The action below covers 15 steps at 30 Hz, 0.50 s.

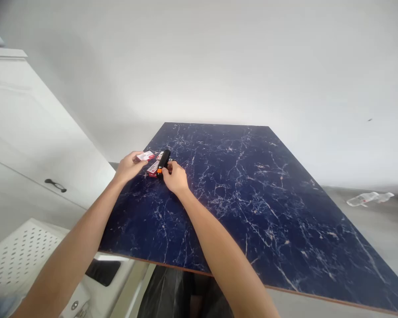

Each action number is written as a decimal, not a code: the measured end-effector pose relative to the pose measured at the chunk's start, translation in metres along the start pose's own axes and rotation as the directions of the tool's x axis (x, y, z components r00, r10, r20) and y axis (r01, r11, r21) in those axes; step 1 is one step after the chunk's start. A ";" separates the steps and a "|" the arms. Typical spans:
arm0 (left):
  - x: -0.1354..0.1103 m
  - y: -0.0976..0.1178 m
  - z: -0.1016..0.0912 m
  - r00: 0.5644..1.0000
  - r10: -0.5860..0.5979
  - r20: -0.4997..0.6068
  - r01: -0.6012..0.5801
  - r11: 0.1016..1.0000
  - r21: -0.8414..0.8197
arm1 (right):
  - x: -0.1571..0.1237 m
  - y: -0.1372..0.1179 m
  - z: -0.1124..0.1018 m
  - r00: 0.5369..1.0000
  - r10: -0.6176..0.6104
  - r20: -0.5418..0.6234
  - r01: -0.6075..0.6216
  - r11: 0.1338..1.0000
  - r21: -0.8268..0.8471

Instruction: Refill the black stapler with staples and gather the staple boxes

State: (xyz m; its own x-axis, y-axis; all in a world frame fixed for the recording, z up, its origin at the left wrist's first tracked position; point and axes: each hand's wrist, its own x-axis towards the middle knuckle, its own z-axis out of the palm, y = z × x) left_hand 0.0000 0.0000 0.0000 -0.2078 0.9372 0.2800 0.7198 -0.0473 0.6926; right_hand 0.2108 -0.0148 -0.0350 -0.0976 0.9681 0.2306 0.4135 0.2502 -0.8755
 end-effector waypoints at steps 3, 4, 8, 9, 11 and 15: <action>-0.002 0.004 0.005 0.997 0.055 0.046 -0.050 0.994 -0.094 | 0.002 0.003 0.000 1.000 0.004 -0.009 -0.003 1.000 0.029; -0.003 0.005 0.008 0.996 0.072 0.059 -0.065 0.991 -0.113 | 0.002 0.003 0.000 1.000 0.005 -0.012 -0.004 0.999 0.044; -0.009 0.013 0.013 0.993 0.115 0.021 -0.108 0.972 -0.211 | 0.004 0.006 -0.003 0.999 0.039 0.024 -0.041 0.993 0.109; -0.011 0.016 0.013 0.989 0.146 0.016 -0.137 0.955 -0.262 | 0.004 0.006 -0.004 0.998 0.062 0.026 -0.065 0.989 0.134; -0.015 0.021 0.011 0.967 0.248 0.062 -0.209 0.906 -0.368 | 0.005 0.007 -0.005 0.995 0.098 -0.005 -0.095 0.972 0.216; -0.023 0.028 0.004 0.888 0.414 0.201 -0.293 0.846 -0.446 | 0.008 0.008 -0.007 0.998 0.066 -0.006 -0.054 0.859 0.509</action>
State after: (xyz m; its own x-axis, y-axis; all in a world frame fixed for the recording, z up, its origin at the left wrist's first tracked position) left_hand 0.0274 -0.0217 0.0102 0.2468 0.8820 0.4015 0.3745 -0.4689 0.7999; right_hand 0.2195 -0.0055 -0.0375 -0.0642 0.9825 0.1749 -0.1004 0.1680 -0.9807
